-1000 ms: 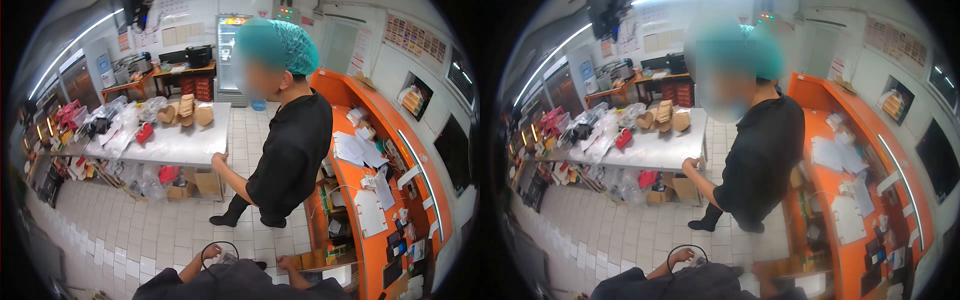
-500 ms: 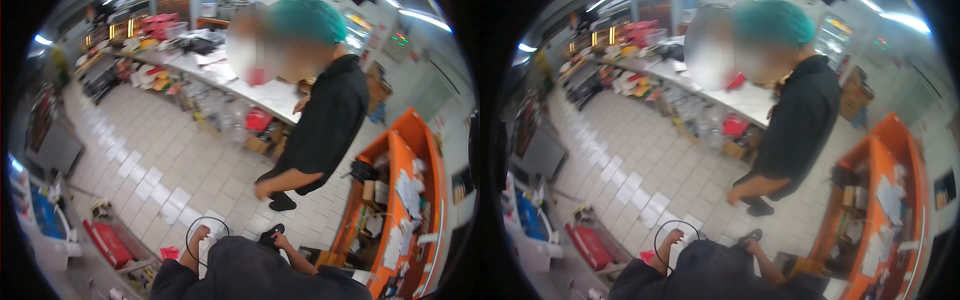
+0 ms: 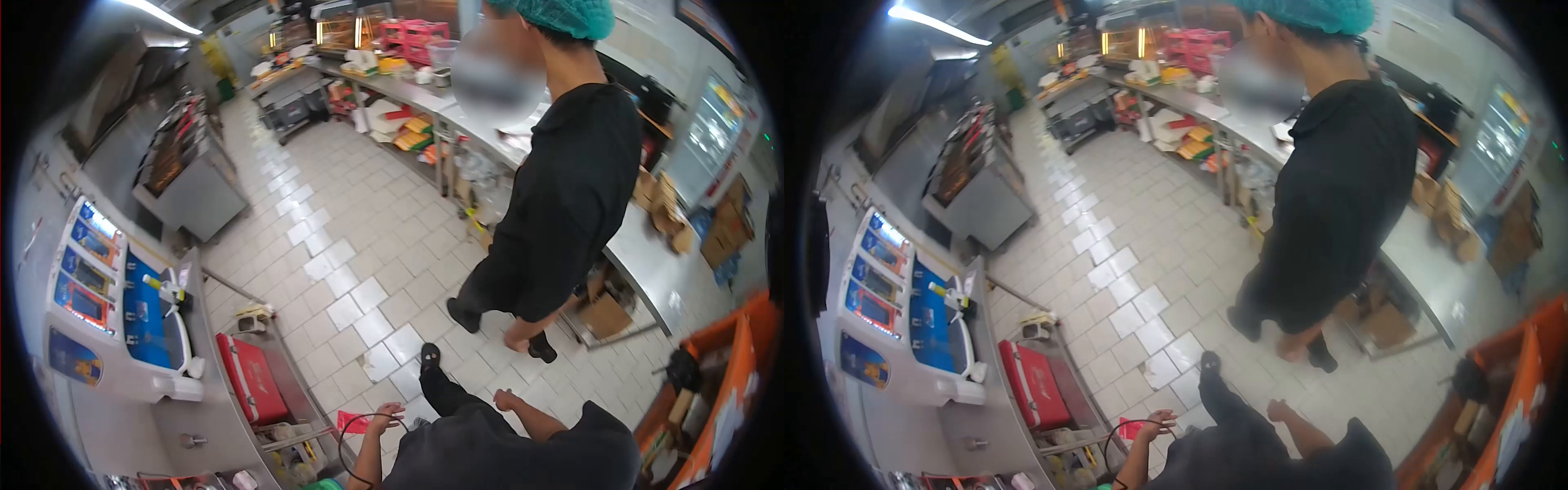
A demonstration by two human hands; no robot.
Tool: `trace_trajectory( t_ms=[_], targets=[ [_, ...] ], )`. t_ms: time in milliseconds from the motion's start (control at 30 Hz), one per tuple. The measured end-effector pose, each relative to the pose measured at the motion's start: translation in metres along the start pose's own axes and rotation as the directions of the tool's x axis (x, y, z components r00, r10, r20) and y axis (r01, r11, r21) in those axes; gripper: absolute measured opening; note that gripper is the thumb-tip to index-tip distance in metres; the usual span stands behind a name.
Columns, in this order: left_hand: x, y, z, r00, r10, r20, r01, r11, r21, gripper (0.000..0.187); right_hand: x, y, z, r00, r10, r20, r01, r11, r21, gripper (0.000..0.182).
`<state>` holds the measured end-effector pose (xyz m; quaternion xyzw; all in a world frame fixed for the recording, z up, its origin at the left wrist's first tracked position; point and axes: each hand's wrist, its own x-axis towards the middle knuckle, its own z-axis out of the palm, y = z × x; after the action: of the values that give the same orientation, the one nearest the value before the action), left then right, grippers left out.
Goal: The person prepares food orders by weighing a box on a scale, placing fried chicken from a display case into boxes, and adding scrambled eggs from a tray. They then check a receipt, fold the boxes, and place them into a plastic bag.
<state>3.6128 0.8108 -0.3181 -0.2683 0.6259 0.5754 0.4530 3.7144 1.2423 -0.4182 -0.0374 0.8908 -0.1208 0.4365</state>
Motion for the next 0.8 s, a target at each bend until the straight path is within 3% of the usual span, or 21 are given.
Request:
trace_trajectory(
  t_ms=[33,100,167,200,233,267,300,333,367,400,433,500,600,633,667,700,733,800],
  targets=[
    [0.008,0.014,-0.005,0.999,-0.021,-0.025,0.020,0.998,-0.055,0.033,0.025,-0.006,-0.017,0.999,-0.033,0.003,0.033,0.999,-0.028,0.031],
    [0.029,0.035,-0.019,0.997,-0.029,-0.070,0.026,0.998,-0.052,0.034,0.075,-0.012,-0.063,0.969,0.032,0.245,-0.021,0.999,-0.044,0.027],
    [0.028,0.066,-0.056,0.991,-0.078,-0.113,0.093,0.986,0.140,0.032,0.194,0.022,-0.048,0.988,-0.087,0.128,0.096,0.994,-0.061,0.025],
    [0.065,0.056,-0.100,0.963,0.120,0.243,-0.222,0.862,0.455,0.031,0.147,-0.046,-0.162,0.988,-0.080,0.133,0.110,0.966,-0.233,0.022],
    [0.088,0.059,-0.135,0.774,0.298,0.559,-0.605,0.608,0.514,0.029,0.190,-0.056,-0.190,0.949,-0.315,0.010,0.298,0.886,-0.355,0.023],
    [0.086,0.084,-0.152,0.859,0.291,0.421,-0.502,0.635,0.587,0.029,0.241,-0.054,-0.206,0.840,-0.537,-0.077,0.437,0.753,-0.491,0.024],
    [0.078,0.116,-0.167,0.923,0.273,0.272,-0.385,0.669,0.635,0.029,0.233,-0.088,-0.266,0.877,-0.372,-0.304,0.384,0.923,-0.024,0.029],
    [0.076,0.139,-0.184,0.935,0.350,0.058,-0.322,0.767,0.555,0.029,0.236,-0.109,-0.314,0.853,-0.373,-0.364,0.483,0.830,0.279,0.034],
    [0.071,0.162,-0.191,0.911,0.378,-0.166,-0.272,0.852,0.448,0.030,0.256,-0.131,-0.352,0.860,-0.373,-0.349,0.470,0.845,0.254,0.037],
    [0.060,0.183,-0.185,0.832,0.403,-0.381,-0.391,0.914,0.111,0.030,0.247,-0.158,-0.404,0.870,-0.410,-0.275,0.462,0.871,0.165,0.023],
    [0.044,0.208,-0.177,0.741,0.332,-0.583,-0.529,0.823,-0.205,0.030,0.270,-0.170,-0.433,0.834,-0.456,-0.310,0.505,0.857,0.098,0.029],
    [0.045,0.240,-0.191,0.772,0.168,-0.613,-0.422,0.857,-0.297,0.029,0.309,-0.195,-0.494,0.796,-0.484,-0.363,0.535,0.843,0.047,0.037],
    [0.096,0.204,-0.215,0.729,0.194,-0.656,-0.405,0.895,-0.185,0.025,0.334,-0.230,-0.569,0.805,-0.428,-0.411,0.520,0.842,0.142,0.037],
    [0.117,0.178,-0.226,0.624,0.373,-0.686,-0.315,0.924,0.216,0.025,0.345,-0.242,-0.594,0.802,-0.383,-0.459,0.519,0.826,0.219,0.037],
    [0.124,0.164,-0.233,0.750,0.393,-0.532,-0.208,0.904,0.374,0.029,0.365,-0.251,-0.607,0.754,-0.371,-0.543,0.563,0.790,0.242,0.036],
    [0.117,0.176,-0.279,0.661,0.710,0.243,-0.701,0.469,0.538,0.042,0.384,-0.258,-0.624,0.745,-0.351,-0.568,0.555,0.798,0.235,0.036],
    [0.117,0.164,-0.271,0.921,0.319,-0.223,-0.232,0.911,0.341,0.041,0.404,-0.270,-0.641,0.717,-0.375,-0.588,0.581,0.787,0.206,0.035],
    [0.150,0.184,-0.295,0.962,0.144,-0.233,-0.090,0.970,0.227,0.038,0.430,-0.292,-0.683,0.666,-0.410,-0.623,0.612,0.778,0.143,0.036]
  ],
)
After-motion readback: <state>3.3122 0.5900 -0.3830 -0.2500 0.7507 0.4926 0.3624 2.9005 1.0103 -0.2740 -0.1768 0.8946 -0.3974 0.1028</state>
